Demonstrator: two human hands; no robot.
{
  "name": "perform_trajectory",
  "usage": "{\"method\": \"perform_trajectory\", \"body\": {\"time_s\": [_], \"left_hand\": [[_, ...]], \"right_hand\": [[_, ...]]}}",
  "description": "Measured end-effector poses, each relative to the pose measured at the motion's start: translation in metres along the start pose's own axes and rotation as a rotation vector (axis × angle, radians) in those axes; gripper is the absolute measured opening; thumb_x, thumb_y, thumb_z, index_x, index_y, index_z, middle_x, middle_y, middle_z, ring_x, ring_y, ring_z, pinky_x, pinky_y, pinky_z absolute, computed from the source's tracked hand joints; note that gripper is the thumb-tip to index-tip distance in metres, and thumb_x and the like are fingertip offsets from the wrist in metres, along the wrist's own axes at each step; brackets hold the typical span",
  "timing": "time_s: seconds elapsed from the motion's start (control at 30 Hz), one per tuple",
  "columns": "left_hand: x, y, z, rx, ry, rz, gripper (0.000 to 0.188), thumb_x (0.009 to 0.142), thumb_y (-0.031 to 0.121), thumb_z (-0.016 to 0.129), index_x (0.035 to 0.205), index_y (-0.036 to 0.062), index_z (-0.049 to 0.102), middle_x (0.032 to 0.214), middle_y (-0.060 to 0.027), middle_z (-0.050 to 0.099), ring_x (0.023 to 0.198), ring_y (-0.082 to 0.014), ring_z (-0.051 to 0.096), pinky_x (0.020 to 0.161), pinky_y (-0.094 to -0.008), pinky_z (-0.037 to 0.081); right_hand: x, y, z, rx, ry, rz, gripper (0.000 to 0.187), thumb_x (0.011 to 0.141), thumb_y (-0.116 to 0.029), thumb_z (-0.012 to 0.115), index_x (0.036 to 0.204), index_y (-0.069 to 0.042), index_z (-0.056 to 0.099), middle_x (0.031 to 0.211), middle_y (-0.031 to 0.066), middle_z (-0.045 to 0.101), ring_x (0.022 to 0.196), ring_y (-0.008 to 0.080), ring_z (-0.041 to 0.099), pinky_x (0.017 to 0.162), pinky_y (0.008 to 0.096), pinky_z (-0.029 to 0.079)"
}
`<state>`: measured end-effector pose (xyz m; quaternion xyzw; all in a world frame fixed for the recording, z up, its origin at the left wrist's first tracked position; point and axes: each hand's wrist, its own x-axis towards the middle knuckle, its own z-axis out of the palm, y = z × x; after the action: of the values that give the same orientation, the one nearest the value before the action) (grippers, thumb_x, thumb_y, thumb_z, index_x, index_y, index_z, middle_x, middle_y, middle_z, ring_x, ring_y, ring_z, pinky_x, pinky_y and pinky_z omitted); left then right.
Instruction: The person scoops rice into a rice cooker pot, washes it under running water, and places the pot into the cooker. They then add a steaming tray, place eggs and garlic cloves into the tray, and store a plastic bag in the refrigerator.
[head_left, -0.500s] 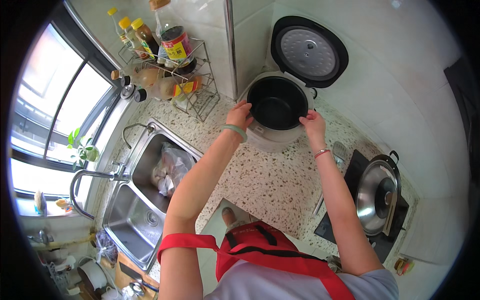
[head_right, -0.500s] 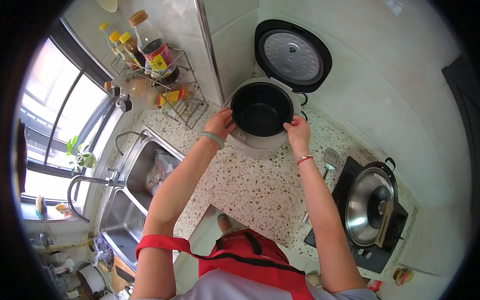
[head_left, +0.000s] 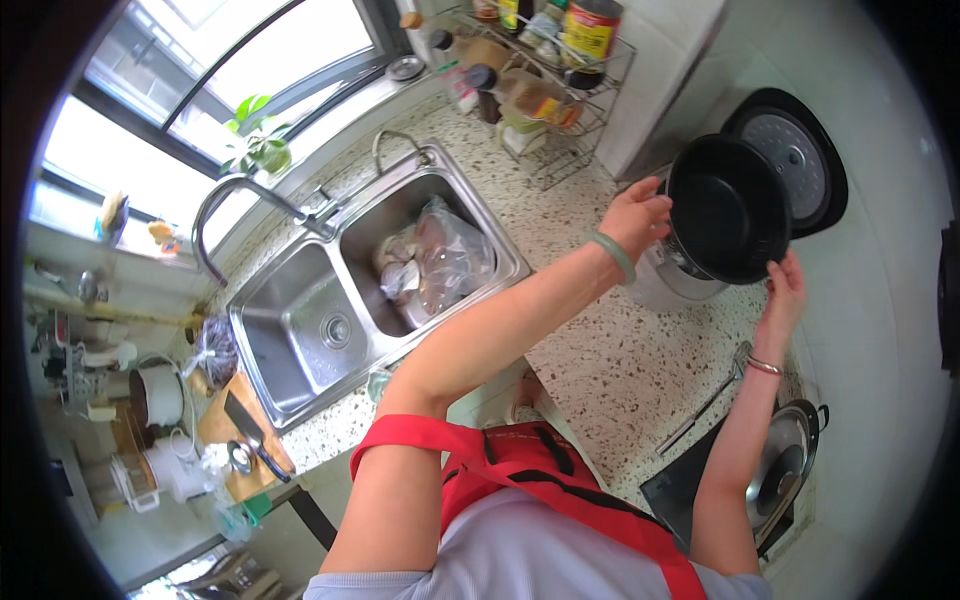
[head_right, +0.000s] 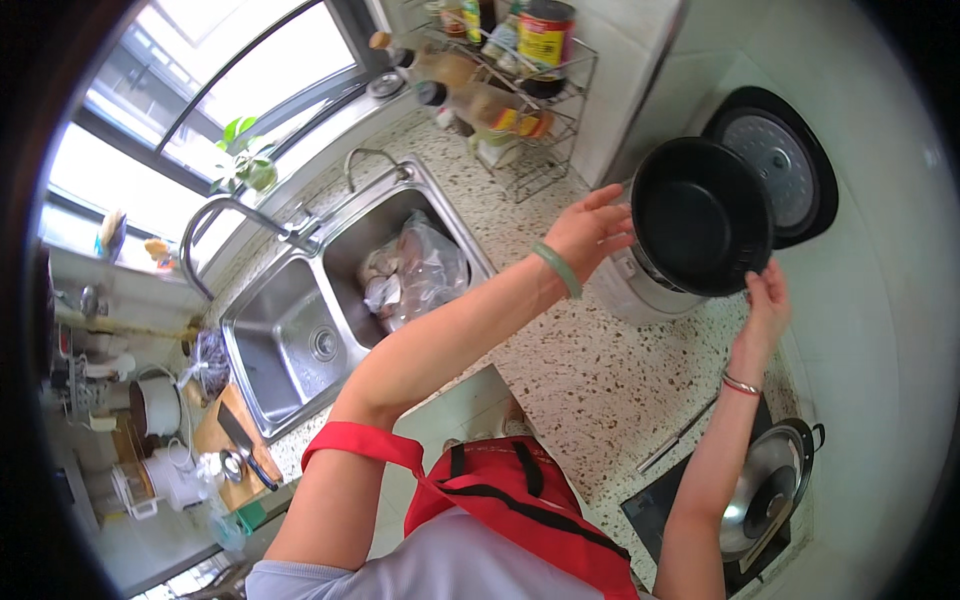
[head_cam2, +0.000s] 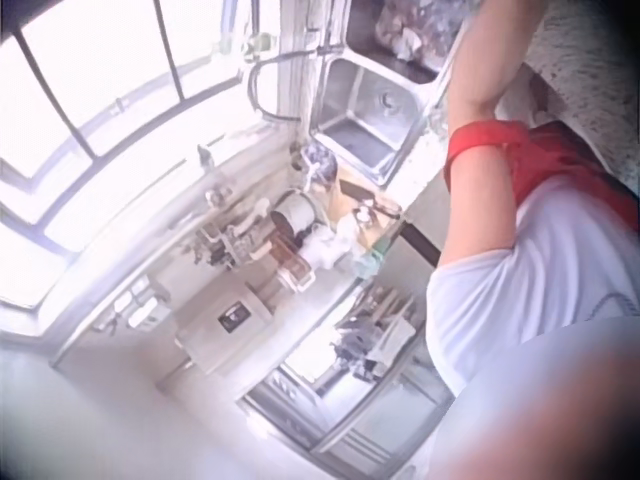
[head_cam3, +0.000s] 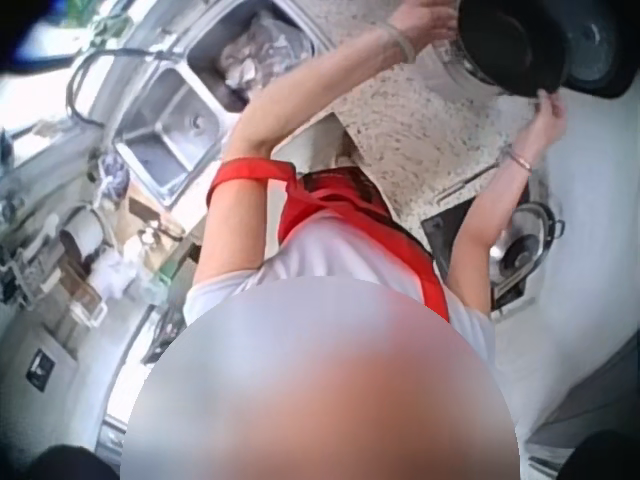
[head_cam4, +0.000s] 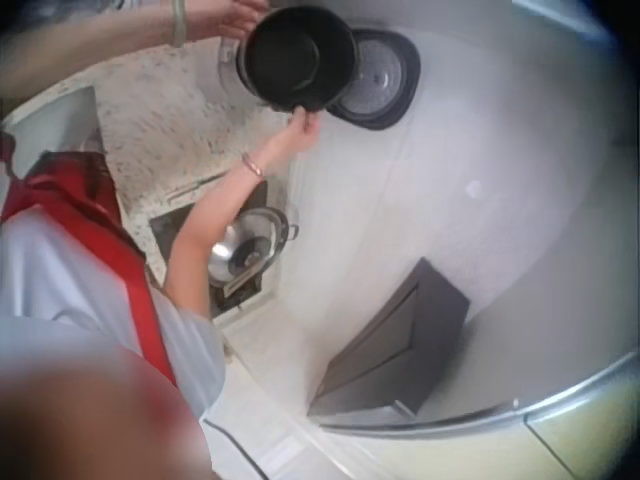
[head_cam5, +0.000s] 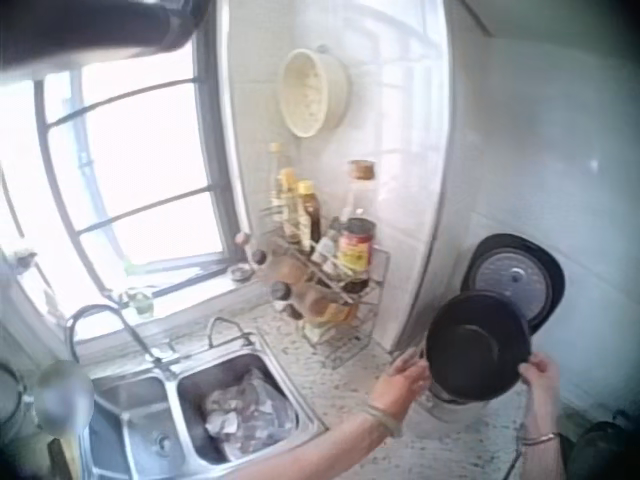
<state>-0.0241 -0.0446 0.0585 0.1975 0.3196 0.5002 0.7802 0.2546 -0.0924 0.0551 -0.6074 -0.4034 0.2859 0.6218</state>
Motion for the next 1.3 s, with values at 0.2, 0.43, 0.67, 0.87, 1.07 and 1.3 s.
{"method": "perform_trajectory", "body": {"time_s": [0.2,0.43,0.67,0.87,1.07,1.3], "left_hand": [[-0.128,0.053,-0.032,0.067,0.068,0.005,0.077,0.09,0.015,0.065,0.15,0.0045,0.02,0.124,-0.0131,0.053,0.086,-0.0194,0.063,0.082,-0.0343,0.056],[-0.305,0.06,-0.138,0.058,0.352,-0.019,0.09,0.089,0.028,0.07,0.154,0.0152,0.009,0.122,-0.0097,0.054,0.075,-0.0163,0.062,0.068,-0.0318,0.056],[-0.501,0.028,-0.227,-0.013,0.65,0.097,0.051,0.09,0.022,0.065,0.133,0.0111,0.04,0.106,-0.0081,0.065,0.073,-0.0179,0.069,0.061,-0.0341,0.06],[-0.648,-0.017,-0.266,-0.21,0.9,0.306,0.029,0.09,0.015,0.06,0.115,0.0024,0.051,0.096,-0.0097,0.067,0.071,-0.0206,0.069,0.065,-0.0378,0.062],[-0.748,-0.074,-0.267,-0.461,1.149,0.644,0.023,0.092,0.012,0.057,0.112,0.0017,0.053,0.094,-0.0101,0.067,0.068,-0.0206,0.068,0.065,-0.0382,0.062],[-0.797,-0.13,-0.236,-0.793,1.508,0.932,0.047,0.089,0.012,0.06,0.127,0.0039,0.031,0.099,-0.0143,0.06,0.074,-0.0237,0.067,0.069,-0.0398,0.061]], "right_hand": [[-0.07,-0.083,0.039,0.12,-0.266,-0.081,0.042,0.087,0.004,0.06,0.128,0.004,0.053,0.114,0.0065,0.061,0.104,0.0124,0.056,0.093,0.0258,0.044],[-0.199,-0.09,0.138,0.174,-0.698,0.034,0.043,0.085,0.006,0.059,0.127,0.004,0.053,0.114,0.0055,0.06,0.103,0.0122,0.057,0.093,0.0252,0.044],[-0.369,-0.099,0.251,0.16,-1.2,0.138,0.038,0.083,0.005,0.059,0.121,0.001,0.058,0.097,-0.0019,0.058,0.086,0.0053,0.054,0.078,0.0195,0.045],[-0.522,-0.103,0.317,0.221,-1.599,0.15,0.036,0.087,-0.003,0.062,0.123,0.001,0.058,0.1,-0.0003,0.062,0.09,0.0067,0.057,0.083,0.0219,0.046],[-0.674,-0.128,0.347,0.172,-1.998,0.19,0.04,0.095,-0.02,0.062,0.129,0.0,0.056,0.117,0.0035,0.062,0.108,0.0113,0.055,0.098,0.0273,0.041],[-0.818,-0.13,0.354,0.113,-2.454,0.051,0.04,0.093,-0.012,0.061,0.129,0.003,0.055,0.113,0.0045,0.065,0.101,0.0101,0.058,0.089,0.0245,0.045]]}}
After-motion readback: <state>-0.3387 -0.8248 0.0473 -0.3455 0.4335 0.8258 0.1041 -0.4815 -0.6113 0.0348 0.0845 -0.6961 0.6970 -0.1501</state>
